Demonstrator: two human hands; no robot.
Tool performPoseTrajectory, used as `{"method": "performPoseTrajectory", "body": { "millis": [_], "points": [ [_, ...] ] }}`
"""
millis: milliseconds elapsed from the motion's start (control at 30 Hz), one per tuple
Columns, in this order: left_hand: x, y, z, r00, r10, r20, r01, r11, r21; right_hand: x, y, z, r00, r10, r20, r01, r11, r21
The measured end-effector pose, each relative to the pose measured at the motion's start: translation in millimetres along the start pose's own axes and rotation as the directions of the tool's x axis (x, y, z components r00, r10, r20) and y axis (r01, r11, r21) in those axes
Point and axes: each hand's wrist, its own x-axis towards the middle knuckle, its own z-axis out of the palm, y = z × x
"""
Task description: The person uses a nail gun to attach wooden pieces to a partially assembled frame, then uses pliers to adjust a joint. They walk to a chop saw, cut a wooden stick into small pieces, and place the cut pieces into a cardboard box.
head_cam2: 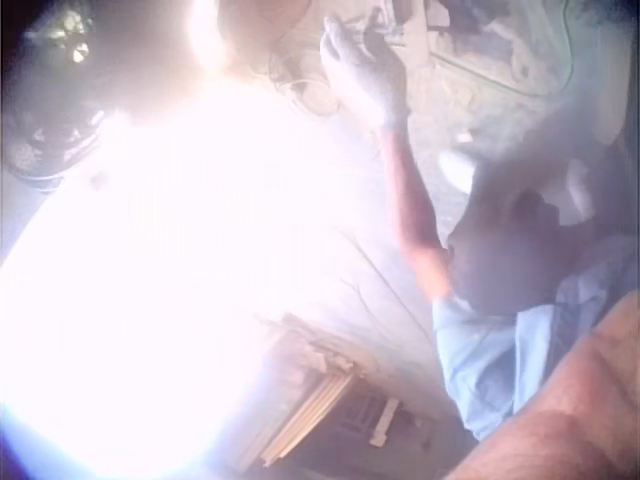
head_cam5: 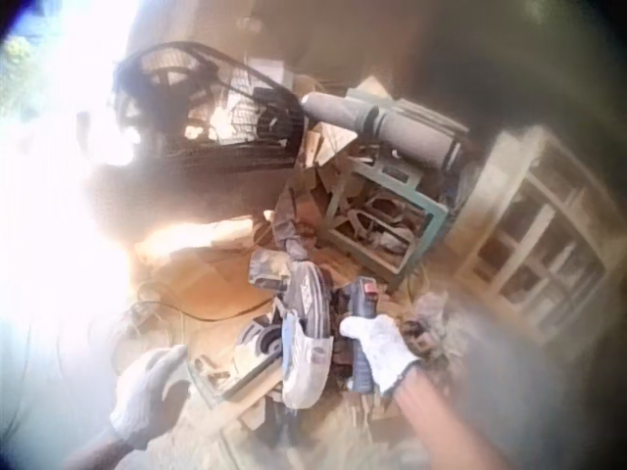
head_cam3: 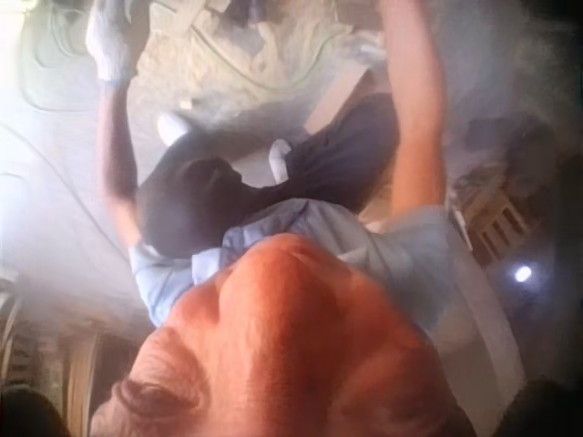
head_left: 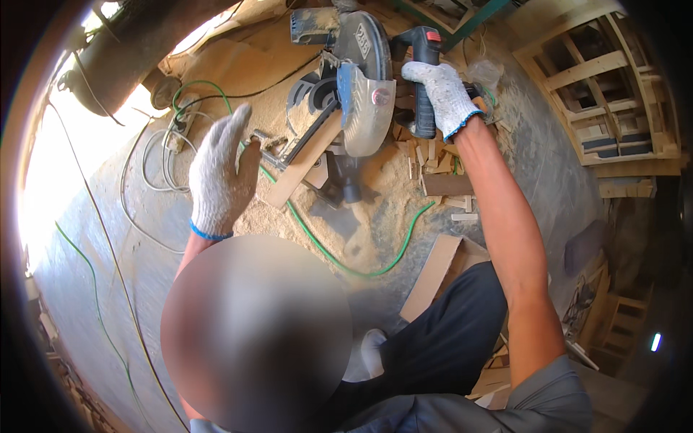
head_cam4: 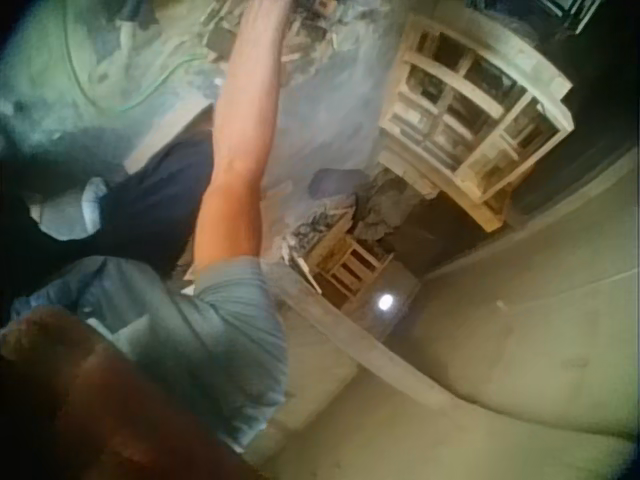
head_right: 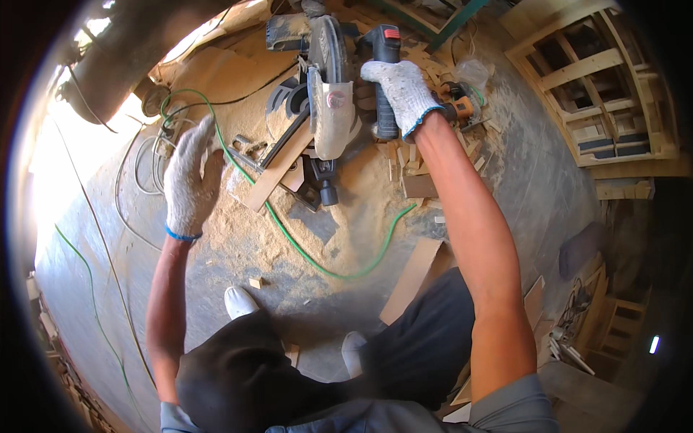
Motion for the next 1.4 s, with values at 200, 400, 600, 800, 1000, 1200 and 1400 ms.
{"method": "performPoseTrajectory", "body": {
  "millis": [200,400,600,800,1000,1200,1400],
  "points": [
    [122,60,12,0.93,0.36,0.073,-0.364,0.93,0.052,5,-9,-10,1.0,0.014,-0.023,-0.014,1.0,0.004],
    [198,87,71,0.896,0.427,0.122,-0.434,0.9,0.032,22,-12,-6,0.999,0.043,0.029,-0.045,0.997,0.063],
    [209,100,105,0.908,0.401,0.121,-0.406,0.913,0.019,33,-5,-11,0.999,-0.023,-0.038,0.022,1.0,-0.019],
    [206,95,108,0.853,0.498,0.156,-0.519,0.839,0.163,53,14,-15,1.0,-0.031,-0.003,0.031,1.0,0.004],
    [204,111,111,0.875,0.448,0.185,-0.477,0.863,0.167,107,52,-50,0.86,-0.388,0.331,0.247,-0.252,-0.936],
    [205,105,110,0.845,0.521,0.125,-0.535,0.824,0.186,106,43,-36,0.88,-0.421,0.222,0.402,0.408,-0.82],
    [204,119,100,0.851,0.504,0.148,-0.518,0.852,0.078,91,29,-41,0.816,-0.479,0.323,0.423,0.114,-0.899]
  ]
}}
